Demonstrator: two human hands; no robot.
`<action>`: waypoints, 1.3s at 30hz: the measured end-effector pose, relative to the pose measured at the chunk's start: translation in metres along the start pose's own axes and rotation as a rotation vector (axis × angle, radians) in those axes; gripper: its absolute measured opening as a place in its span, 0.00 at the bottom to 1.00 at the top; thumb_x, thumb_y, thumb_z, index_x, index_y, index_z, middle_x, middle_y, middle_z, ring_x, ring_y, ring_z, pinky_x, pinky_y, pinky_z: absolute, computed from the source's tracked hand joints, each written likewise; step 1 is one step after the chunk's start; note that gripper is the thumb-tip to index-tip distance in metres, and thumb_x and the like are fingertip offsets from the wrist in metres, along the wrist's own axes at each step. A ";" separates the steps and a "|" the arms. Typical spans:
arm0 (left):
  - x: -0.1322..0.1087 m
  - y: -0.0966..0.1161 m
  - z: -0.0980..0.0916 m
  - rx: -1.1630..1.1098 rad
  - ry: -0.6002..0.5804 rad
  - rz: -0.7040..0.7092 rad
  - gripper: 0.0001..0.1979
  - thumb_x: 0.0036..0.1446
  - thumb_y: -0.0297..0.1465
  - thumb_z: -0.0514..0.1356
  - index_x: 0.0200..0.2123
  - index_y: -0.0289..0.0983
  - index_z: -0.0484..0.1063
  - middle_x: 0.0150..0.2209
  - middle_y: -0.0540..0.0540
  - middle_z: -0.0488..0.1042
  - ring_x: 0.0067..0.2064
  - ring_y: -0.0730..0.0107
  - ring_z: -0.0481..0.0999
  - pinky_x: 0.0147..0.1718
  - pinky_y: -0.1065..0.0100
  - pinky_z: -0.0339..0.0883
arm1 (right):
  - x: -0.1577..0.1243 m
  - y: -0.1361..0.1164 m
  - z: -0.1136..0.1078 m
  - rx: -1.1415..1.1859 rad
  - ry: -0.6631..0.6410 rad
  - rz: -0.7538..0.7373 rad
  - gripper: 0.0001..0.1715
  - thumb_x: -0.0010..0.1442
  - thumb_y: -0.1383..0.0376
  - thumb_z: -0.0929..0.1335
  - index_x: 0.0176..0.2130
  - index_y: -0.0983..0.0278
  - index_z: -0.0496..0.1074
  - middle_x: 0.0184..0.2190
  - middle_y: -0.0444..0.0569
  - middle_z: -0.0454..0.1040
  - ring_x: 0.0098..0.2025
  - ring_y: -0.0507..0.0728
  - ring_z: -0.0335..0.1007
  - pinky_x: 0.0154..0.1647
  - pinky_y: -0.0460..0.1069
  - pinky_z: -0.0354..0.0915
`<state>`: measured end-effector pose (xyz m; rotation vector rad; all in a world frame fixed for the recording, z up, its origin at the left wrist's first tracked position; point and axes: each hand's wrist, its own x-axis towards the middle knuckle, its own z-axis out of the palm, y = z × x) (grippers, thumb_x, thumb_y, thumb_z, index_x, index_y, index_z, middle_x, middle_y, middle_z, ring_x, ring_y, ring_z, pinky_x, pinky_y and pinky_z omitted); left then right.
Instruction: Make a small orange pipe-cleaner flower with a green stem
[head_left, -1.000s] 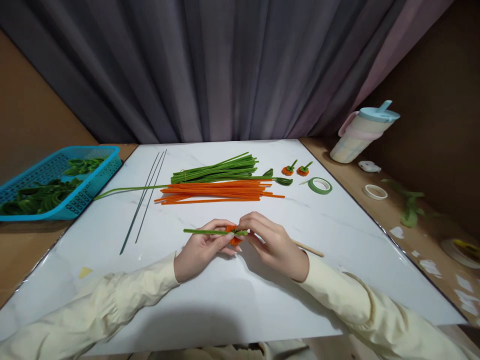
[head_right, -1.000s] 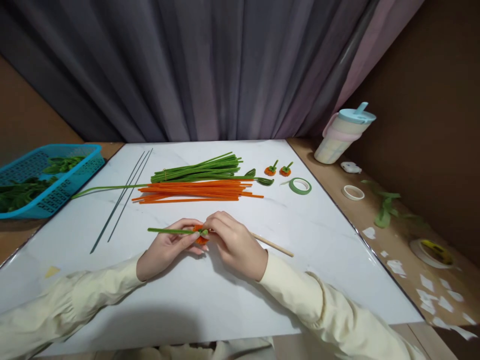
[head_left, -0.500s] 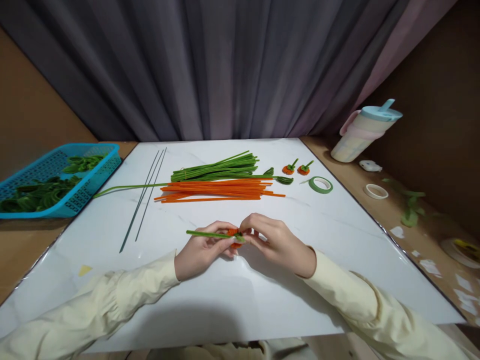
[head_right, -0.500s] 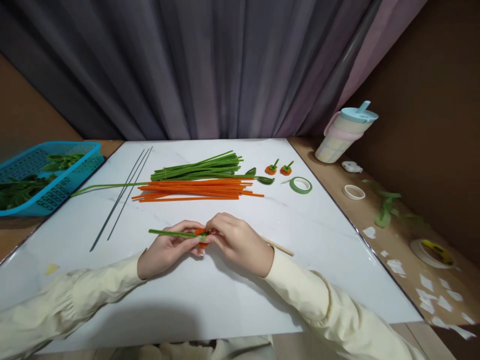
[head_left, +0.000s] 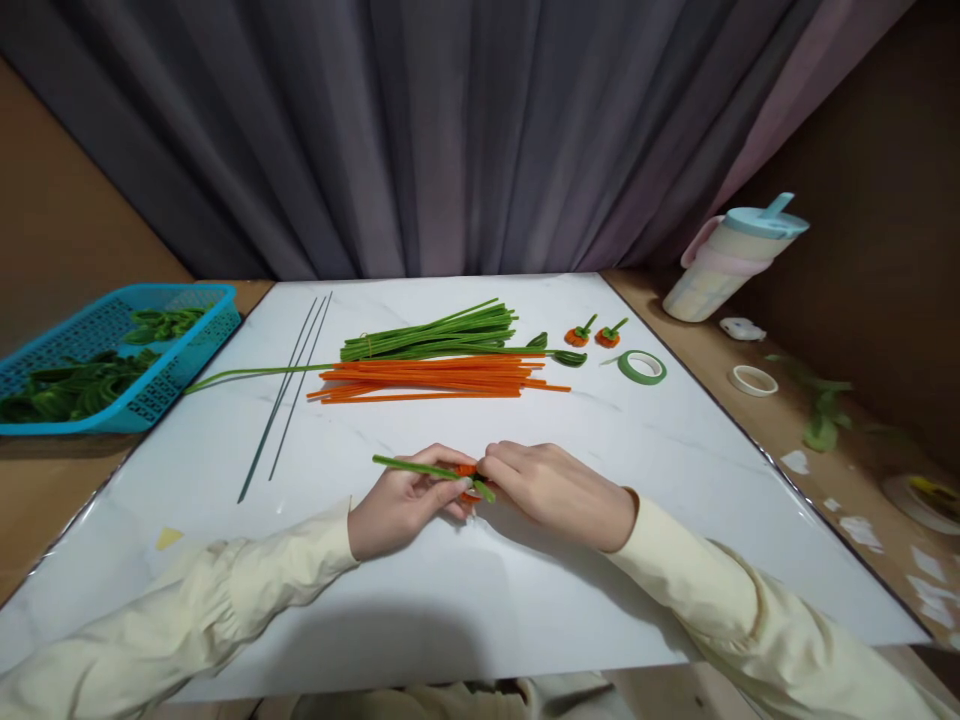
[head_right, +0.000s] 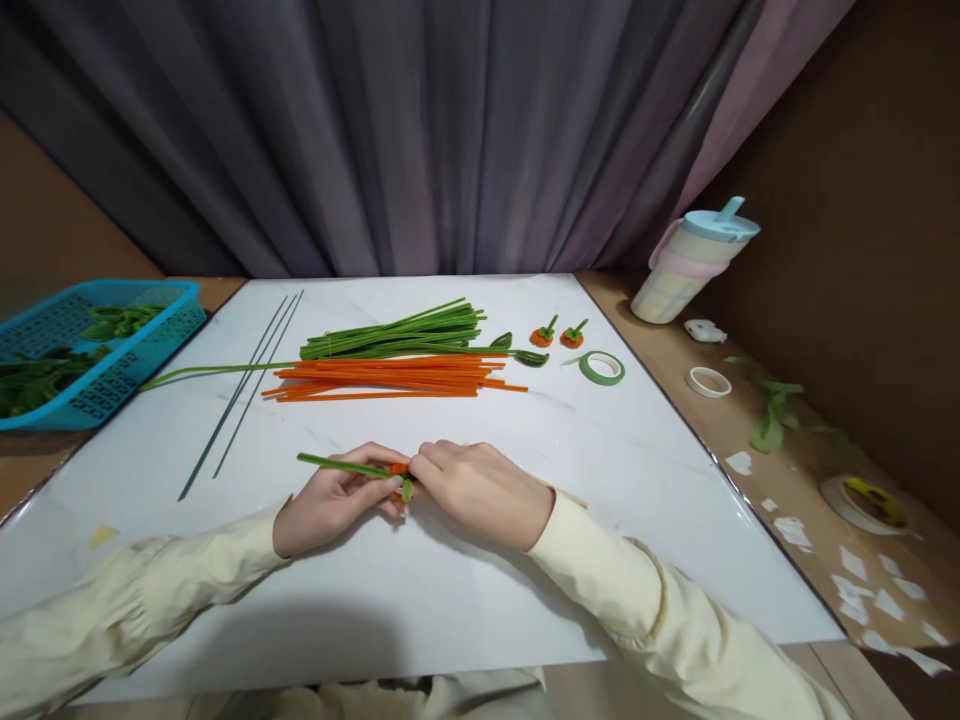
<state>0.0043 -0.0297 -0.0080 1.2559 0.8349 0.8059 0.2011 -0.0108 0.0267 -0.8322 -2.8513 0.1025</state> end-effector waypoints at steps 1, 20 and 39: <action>0.000 0.000 0.000 -0.008 0.001 -0.001 0.15 0.55 0.36 0.59 0.41 0.32 0.67 0.31 0.44 0.75 0.31 0.70 0.76 0.32 0.64 0.75 | 0.000 0.001 0.001 -0.003 0.021 0.003 0.13 0.66 0.64 0.55 0.35 0.66 0.63 0.28 0.48 0.67 0.26 0.52 0.62 0.20 0.47 0.51; 0.003 0.006 0.000 -0.103 0.028 -0.051 0.19 0.54 0.35 0.60 0.48 0.33 0.65 0.34 0.43 0.75 0.31 0.70 0.76 0.31 0.66 0.75 | -0.013 0.021 -0.014 0.366 0.214 0.106 0.07 0.64 0.67 0.59 0.34 0.64 0.62 0.32 0.50 0.67 0.33 0.54 0.63 0.33 0.48 0.62; -0.006 -0.006 0.001 0.446 0.165 0.415 0.13 0.54 0.25 0.60 0.43 0.36 0.67 0.41 0.42 0.72 0.40 0.66 0.75 0.38 0.68 0.74 | -0.026 0.036 0.004 0.088 -0.118 0.484 0.09 0.59 0.70 0.59 0.27 0.64 0.59 0.24 0.45 0.65 0.21 0.49 0.55 0.23 0.46 0.49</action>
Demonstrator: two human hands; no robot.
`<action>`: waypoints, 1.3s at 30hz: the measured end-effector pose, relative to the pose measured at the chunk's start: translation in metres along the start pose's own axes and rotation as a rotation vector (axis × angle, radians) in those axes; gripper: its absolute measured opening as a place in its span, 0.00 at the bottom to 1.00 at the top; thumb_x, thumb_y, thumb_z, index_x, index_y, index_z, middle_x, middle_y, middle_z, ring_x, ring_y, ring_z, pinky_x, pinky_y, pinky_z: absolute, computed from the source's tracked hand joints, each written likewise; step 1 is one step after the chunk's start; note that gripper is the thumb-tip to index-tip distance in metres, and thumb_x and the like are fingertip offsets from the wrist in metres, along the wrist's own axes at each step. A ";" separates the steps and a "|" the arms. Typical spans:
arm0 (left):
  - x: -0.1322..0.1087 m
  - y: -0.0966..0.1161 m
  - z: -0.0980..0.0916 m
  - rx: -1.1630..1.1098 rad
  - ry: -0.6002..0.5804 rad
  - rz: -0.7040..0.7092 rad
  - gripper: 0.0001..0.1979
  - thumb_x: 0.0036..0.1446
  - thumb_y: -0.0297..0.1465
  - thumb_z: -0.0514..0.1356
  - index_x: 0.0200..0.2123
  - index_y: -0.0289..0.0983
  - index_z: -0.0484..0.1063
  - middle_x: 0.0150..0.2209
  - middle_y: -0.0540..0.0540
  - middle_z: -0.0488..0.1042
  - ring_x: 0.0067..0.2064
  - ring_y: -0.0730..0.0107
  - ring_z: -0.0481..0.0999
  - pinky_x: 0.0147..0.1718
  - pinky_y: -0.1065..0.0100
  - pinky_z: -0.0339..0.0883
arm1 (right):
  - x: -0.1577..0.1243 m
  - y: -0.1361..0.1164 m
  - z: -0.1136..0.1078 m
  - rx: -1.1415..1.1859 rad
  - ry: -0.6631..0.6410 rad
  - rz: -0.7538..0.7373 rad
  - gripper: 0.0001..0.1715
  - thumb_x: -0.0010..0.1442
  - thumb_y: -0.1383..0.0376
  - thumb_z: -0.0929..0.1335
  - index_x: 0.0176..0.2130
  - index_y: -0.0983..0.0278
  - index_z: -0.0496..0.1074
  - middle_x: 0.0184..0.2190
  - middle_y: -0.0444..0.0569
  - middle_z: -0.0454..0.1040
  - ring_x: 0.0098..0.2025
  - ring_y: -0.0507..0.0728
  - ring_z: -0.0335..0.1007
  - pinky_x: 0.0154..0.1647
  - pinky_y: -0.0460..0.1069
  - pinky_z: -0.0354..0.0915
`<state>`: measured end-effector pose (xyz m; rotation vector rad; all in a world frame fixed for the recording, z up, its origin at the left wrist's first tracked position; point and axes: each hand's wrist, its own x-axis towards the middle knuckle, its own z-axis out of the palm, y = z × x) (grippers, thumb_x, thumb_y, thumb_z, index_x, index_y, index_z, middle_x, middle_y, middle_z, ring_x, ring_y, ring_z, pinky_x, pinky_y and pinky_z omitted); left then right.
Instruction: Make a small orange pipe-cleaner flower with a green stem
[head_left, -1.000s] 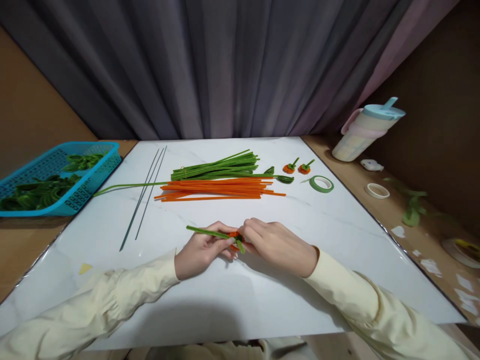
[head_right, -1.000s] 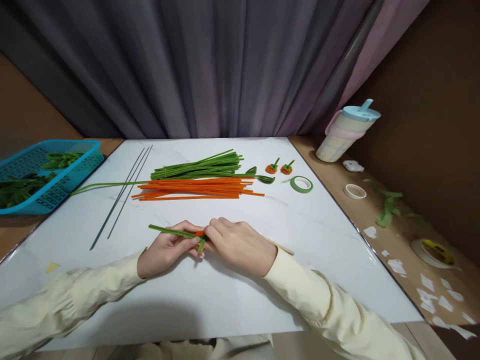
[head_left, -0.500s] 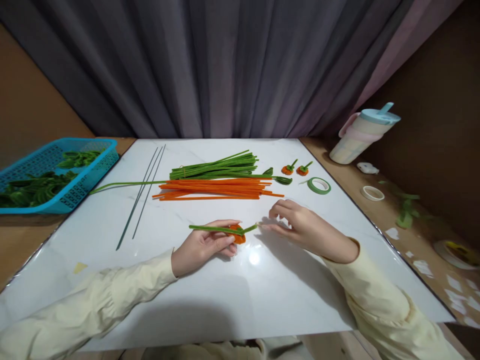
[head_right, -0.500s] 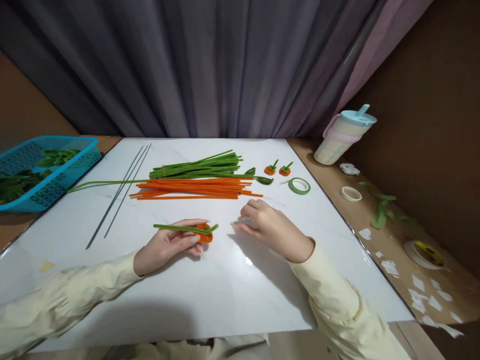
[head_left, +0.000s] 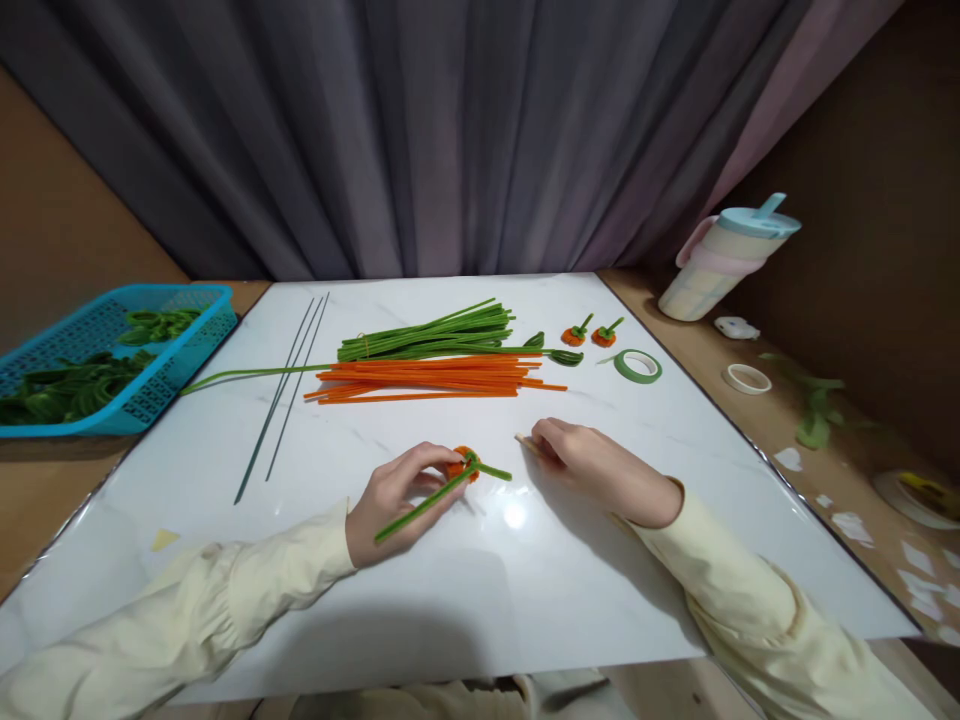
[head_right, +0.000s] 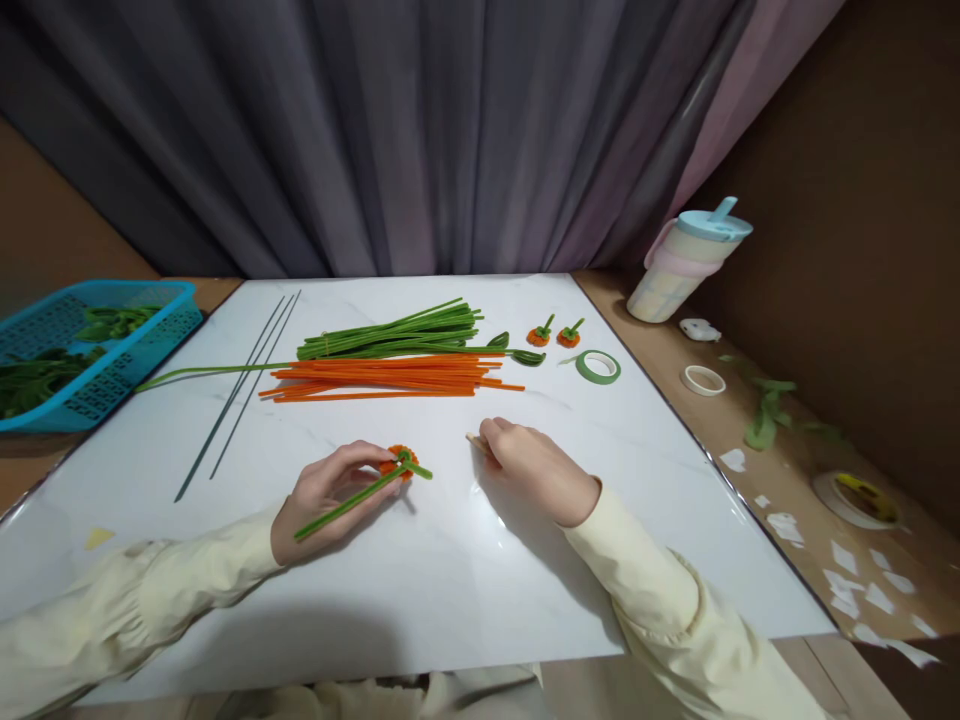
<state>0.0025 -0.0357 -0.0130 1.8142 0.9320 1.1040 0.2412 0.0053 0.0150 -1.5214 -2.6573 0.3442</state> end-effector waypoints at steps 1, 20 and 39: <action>0.000 0.000 0.000 0.032 0.016 0.028 0.13 0.54 0.24 0.59 0.44 0.37 0.67 0.41 0.42 0.72 0.40 0.66 0.75 0.37 0.69 0.74 | 0.000 0.001 0.002 -0.008 0.010 0.006 0.08 0.59 0.71 0.59 0.28 0.64 0.60 0.25 0.46 0.66 0.21 0.50 0.56 0.23 0.46 0.49; 0.009 -0.015 -0.016 0.794 0.024 0.591 0.17 0.56 0.23 0.56 0.50 0.34 0.62 0.38 0.38 0.75 0.38 0.66 0.76 0.32 0.70 0.70 | 0.001 -0.057 -0.002 1.743 -0.444 0.188 0.14 0.57 0.62 0.68 0.39 0.71 0.69 0.22 0.42 0.67 0.14 0.41 0.42 0.11 0.40 0.38; 0.009 -0.010 -0.006 0.445 0.152 0.402 0.16 0.52 0.20 0.59 0.44 0.37 0.65 0.34 0.46 0.72 0.34 0.73 0.74 0.33 0.73 0.70 | -0.002 -0.061 0.006 1.446 -0.223 0.108 0.15 0.59 0.55 0.64 0.34 0.66 0.65 0.11 0.33 0.58 0.09 0.45 0.54 0.08 0.40 0.51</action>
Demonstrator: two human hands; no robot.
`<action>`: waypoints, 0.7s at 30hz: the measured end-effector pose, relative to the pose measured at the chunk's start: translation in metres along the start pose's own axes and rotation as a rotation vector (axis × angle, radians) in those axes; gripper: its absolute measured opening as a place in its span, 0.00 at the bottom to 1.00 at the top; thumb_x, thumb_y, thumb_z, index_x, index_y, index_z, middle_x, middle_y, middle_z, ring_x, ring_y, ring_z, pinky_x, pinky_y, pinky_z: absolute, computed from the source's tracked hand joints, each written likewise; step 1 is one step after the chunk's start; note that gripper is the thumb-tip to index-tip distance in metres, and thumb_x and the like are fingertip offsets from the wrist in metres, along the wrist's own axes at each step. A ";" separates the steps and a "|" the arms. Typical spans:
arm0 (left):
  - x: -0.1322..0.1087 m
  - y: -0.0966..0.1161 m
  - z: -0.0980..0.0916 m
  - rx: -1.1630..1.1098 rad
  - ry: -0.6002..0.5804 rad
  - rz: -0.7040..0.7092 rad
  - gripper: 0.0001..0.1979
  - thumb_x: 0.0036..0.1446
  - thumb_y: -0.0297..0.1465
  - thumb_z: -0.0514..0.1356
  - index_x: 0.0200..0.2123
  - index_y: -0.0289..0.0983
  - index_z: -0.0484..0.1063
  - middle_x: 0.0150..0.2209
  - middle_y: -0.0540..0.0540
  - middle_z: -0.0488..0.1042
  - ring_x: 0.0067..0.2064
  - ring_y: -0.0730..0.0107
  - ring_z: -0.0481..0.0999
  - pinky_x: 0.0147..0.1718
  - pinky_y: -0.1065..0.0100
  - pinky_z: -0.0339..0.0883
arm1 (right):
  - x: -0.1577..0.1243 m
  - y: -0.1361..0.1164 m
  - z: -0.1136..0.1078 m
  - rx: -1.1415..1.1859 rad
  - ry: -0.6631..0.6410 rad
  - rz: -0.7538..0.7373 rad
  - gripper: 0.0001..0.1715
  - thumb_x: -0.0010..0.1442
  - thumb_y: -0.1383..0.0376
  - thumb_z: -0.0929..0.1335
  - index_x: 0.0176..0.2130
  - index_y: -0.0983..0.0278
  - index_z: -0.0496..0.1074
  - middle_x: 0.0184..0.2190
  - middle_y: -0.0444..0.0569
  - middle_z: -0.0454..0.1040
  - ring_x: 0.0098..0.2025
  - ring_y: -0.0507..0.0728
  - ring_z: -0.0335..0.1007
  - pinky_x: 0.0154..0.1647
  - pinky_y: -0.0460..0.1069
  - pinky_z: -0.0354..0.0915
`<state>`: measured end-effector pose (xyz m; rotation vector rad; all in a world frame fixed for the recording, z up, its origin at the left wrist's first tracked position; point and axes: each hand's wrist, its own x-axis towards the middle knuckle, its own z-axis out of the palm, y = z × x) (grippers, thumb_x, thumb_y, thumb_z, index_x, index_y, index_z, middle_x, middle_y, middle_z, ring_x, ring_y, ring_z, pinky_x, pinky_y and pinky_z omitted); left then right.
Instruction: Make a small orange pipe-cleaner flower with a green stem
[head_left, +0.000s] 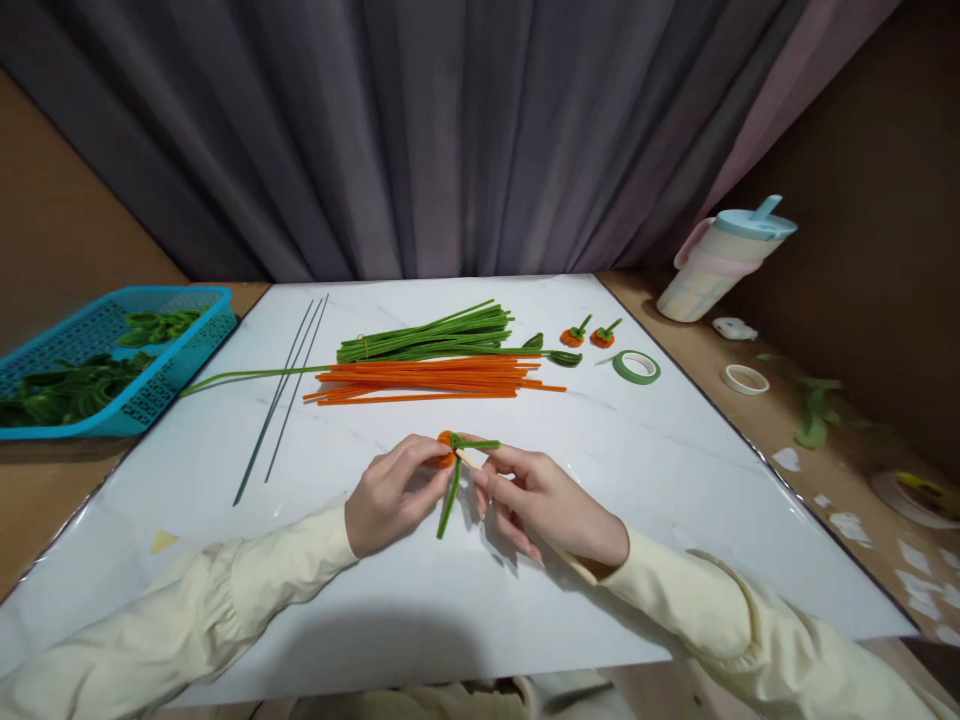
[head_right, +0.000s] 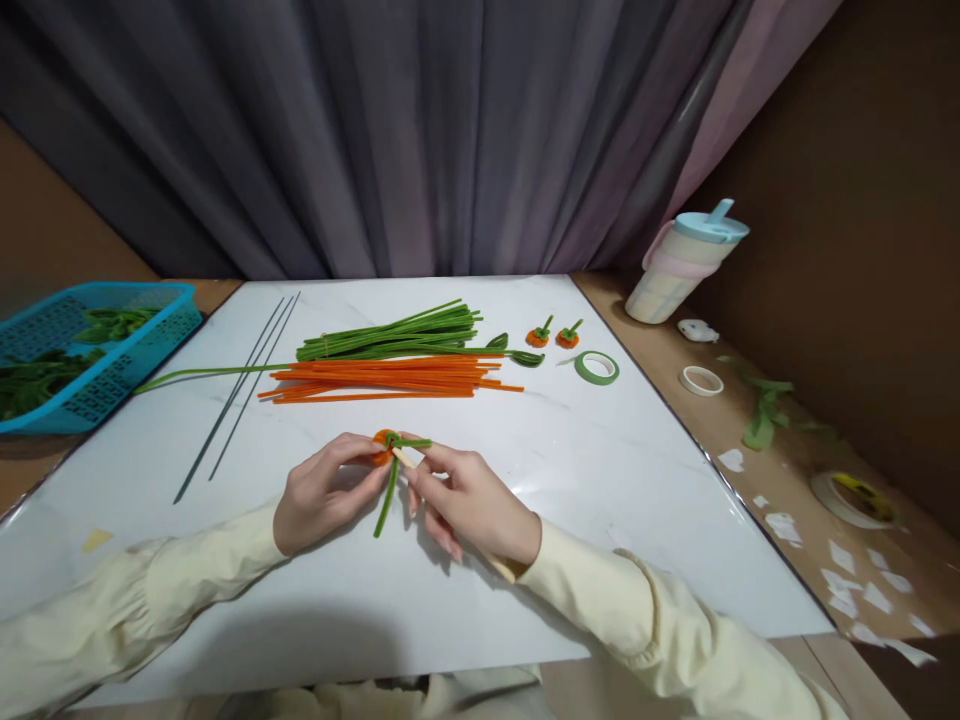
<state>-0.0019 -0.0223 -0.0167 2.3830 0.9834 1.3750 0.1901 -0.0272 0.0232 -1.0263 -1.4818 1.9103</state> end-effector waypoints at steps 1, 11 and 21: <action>0.000 0.000 0.000 -0.001 0.004 0.003 0.16 0.52 0.20 0.59 0.44 0.36 0.65 0.34 0.46 0.72 0.34 0.72 0.74 0.33 0.73 0.70 | 0.000 0.000 -0.001 0.019 -0.015 0.004 0.16 0.59 0.55 0.64 0.38 0.67 0.66 0.12 0.34 0.60 0.09 0.45 0.55 0.08 0.40 0.52; 0.004 0.004 0.002 -0.351 -0.032 -0.319 0.13 0.53 0.23 0.59 0.41 0.39 0.64 0.37 0.48 0.69 0.36 0.74 0.73 0.32 0.73 0.72 | -0.003 -0.005 -0.008 -0.185 0.047 -0.011 0.28 0.60 0.60 0.62 0.58 0.63 0.59 0.17 0.36 0.62 0.10 0.44 0.56 0.07 0.39 0.52; 0.020 0.007 -0.001 -1.261 -0.173 -1.023 0.18 0.51 0.34 0.63 0.46 0.37 0.70 0.49 0.43 0.70 0.49 0.66 0.71 0.49 0.67 0.67 | -0.006 -0.005 -0.004 -0.344 0.131 -0.188 0.23 0.62 0.60 0.60 0.55 0.62 0.63 0.22 0.40 0.64 0.10 0.42 0.56 0.09 0.39 0.52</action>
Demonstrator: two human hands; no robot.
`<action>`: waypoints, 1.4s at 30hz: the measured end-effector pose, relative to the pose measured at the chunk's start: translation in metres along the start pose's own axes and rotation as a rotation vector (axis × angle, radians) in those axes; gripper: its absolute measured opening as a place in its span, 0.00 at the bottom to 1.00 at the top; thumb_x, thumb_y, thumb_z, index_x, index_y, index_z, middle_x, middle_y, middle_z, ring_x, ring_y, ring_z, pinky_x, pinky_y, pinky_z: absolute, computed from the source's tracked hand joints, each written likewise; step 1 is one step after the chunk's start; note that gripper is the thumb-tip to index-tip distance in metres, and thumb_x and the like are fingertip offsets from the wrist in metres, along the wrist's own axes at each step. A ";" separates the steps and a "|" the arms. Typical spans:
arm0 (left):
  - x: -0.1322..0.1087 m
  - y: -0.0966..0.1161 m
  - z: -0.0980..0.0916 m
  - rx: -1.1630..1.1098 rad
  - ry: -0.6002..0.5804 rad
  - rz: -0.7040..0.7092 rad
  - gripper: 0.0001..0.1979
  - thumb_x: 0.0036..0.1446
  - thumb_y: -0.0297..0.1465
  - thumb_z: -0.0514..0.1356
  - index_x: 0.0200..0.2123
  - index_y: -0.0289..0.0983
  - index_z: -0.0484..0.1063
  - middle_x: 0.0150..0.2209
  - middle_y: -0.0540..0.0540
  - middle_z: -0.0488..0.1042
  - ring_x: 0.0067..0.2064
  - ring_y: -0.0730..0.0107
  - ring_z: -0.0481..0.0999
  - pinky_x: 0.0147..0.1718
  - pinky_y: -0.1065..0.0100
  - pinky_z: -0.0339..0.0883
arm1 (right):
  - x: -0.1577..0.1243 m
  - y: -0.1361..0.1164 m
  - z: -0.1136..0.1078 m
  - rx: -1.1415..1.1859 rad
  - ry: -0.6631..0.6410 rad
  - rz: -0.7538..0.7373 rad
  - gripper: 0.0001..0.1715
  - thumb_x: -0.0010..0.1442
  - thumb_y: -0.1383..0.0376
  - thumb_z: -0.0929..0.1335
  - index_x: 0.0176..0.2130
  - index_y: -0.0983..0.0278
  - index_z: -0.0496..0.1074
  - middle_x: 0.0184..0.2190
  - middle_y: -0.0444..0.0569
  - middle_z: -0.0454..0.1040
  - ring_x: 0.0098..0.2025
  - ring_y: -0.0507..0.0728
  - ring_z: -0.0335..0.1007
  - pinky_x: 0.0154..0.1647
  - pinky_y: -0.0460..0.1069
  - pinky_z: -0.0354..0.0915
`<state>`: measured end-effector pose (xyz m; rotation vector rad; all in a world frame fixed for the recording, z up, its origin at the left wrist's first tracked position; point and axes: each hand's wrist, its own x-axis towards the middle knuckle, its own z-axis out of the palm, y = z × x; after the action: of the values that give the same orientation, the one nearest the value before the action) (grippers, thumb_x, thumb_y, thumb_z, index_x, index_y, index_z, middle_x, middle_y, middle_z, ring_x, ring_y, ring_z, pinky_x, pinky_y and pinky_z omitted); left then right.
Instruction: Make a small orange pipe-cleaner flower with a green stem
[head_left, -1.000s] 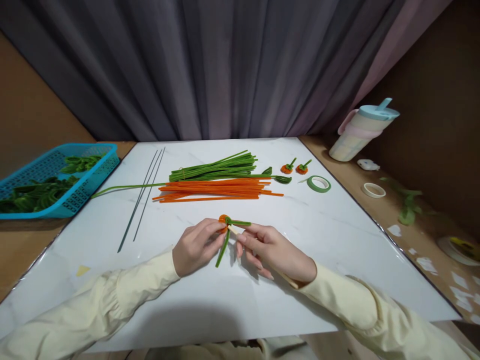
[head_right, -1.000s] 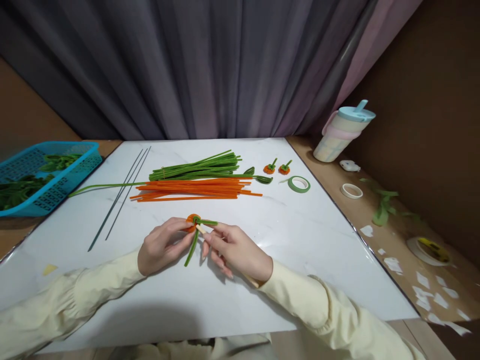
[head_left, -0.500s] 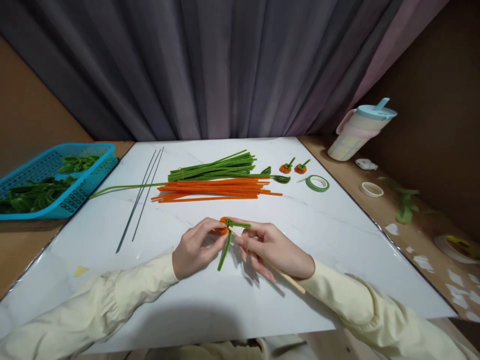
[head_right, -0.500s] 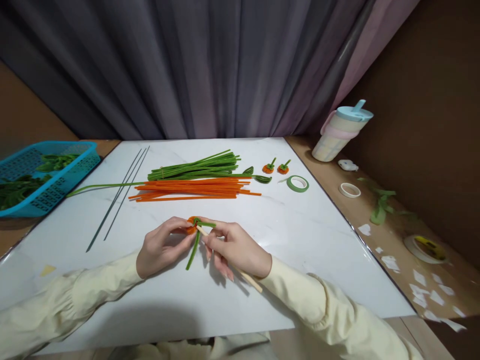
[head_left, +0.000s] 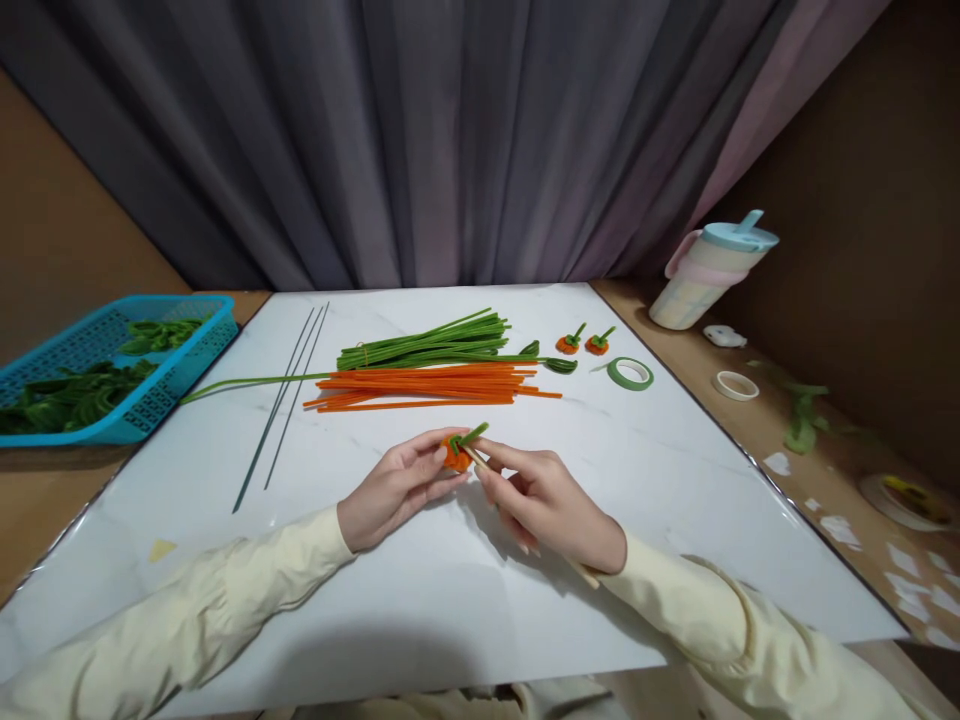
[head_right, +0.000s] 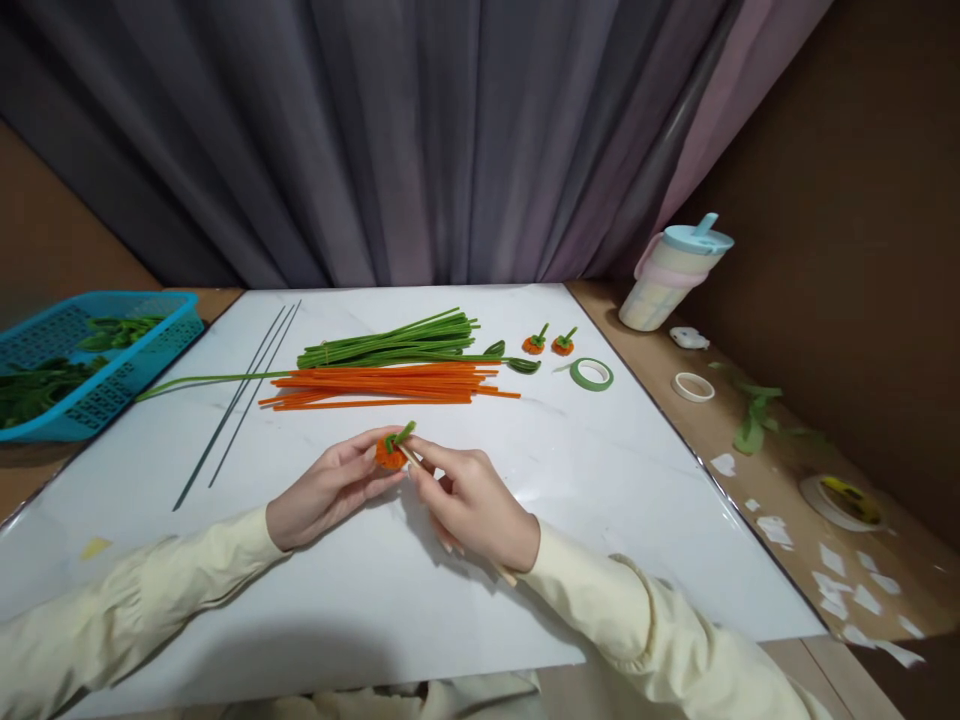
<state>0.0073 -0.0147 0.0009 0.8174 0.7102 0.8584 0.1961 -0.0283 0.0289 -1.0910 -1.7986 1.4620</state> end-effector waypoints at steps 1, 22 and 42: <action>0.000 -0.001 0.000 -0.036 -0.004 -0.018 0.18 0.52 0.34 0.63 0.46 0.37 0.71 0.50 0.43 0.69 0.51 0.66 0.70 0.51 0.68 0.65 | 0.000 0.001 0.002 0.008 0.018 -0.005 0.23 0.62 0.60 0.60 0.55 0.62 0.63 0.23 0.41 0.65 0.10 0.42 0.56 0.09 0.39 0.52; 0.007 -0.003 -0.008 -0.033 0.018 0.075 0.17 0.51 0.34 0.64 0.46 0.39 0.71 0.38 0.45 0.72 0.34 0.74 0.70 0.39 0.70 0.66 | 0.003 0.001 0.002 0.033 -0.019 0.020 0.21 0.62 0.62 0.60 0.54 0.57 0.58 0.23 0.39 0.65 0.10 0.43 0.57 0.07 0.39 0.52; 0.007 0.004 -0.007 -0.105 -0.063 -0.173 0.08 0.53 0.32 0.60 0.37 0.35 0.72 0.29 0.47 0.66 0.29 0.75 0.67 0.35 0.69 0.68 | 0.002 0.001 -0.011 -0.290 0.003 -0.056 0.25 0.58 0.67 0.62 0.56 0.63 0.62 0.29 0.44 0.70 0.18 0.45 0.54 0.19 0.42 0.53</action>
<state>0.0035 -0.0045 -0.0007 0.6757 0.6648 0.7050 0.2042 -0.0213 0.0302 -1.1691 -2.0678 1.1905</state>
